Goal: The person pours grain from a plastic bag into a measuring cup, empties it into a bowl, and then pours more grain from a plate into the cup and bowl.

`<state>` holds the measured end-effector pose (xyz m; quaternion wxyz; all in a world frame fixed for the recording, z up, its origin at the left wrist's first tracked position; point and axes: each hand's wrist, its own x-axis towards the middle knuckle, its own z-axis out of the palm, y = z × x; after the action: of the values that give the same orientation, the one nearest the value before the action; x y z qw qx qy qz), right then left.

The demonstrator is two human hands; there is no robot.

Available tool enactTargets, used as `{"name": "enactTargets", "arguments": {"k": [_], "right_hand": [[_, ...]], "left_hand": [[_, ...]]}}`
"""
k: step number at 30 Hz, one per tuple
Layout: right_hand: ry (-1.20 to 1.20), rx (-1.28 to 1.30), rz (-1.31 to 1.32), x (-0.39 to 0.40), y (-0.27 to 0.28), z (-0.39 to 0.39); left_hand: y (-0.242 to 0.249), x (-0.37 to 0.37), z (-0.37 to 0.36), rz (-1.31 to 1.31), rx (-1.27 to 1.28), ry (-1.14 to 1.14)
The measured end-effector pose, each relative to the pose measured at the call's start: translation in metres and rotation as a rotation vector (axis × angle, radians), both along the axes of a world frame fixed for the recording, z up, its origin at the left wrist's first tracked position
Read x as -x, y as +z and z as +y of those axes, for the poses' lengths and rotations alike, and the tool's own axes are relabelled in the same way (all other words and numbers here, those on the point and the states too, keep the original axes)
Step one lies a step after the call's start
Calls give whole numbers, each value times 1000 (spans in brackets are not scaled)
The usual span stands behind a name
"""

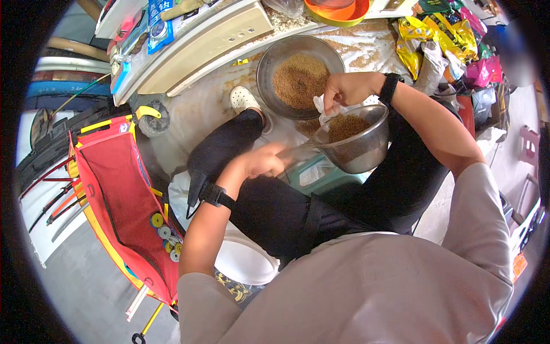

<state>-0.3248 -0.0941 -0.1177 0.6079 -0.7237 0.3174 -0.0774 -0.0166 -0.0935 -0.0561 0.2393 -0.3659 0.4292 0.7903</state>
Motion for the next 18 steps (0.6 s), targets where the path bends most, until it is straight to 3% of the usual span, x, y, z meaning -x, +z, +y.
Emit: {"name": "enactTargets", "arguments": {"k": [18], "right_hand": [[41,14,-25,-1,-5,0]], "left_hand": [[-3,-4,3,-57,-3,6]]}}
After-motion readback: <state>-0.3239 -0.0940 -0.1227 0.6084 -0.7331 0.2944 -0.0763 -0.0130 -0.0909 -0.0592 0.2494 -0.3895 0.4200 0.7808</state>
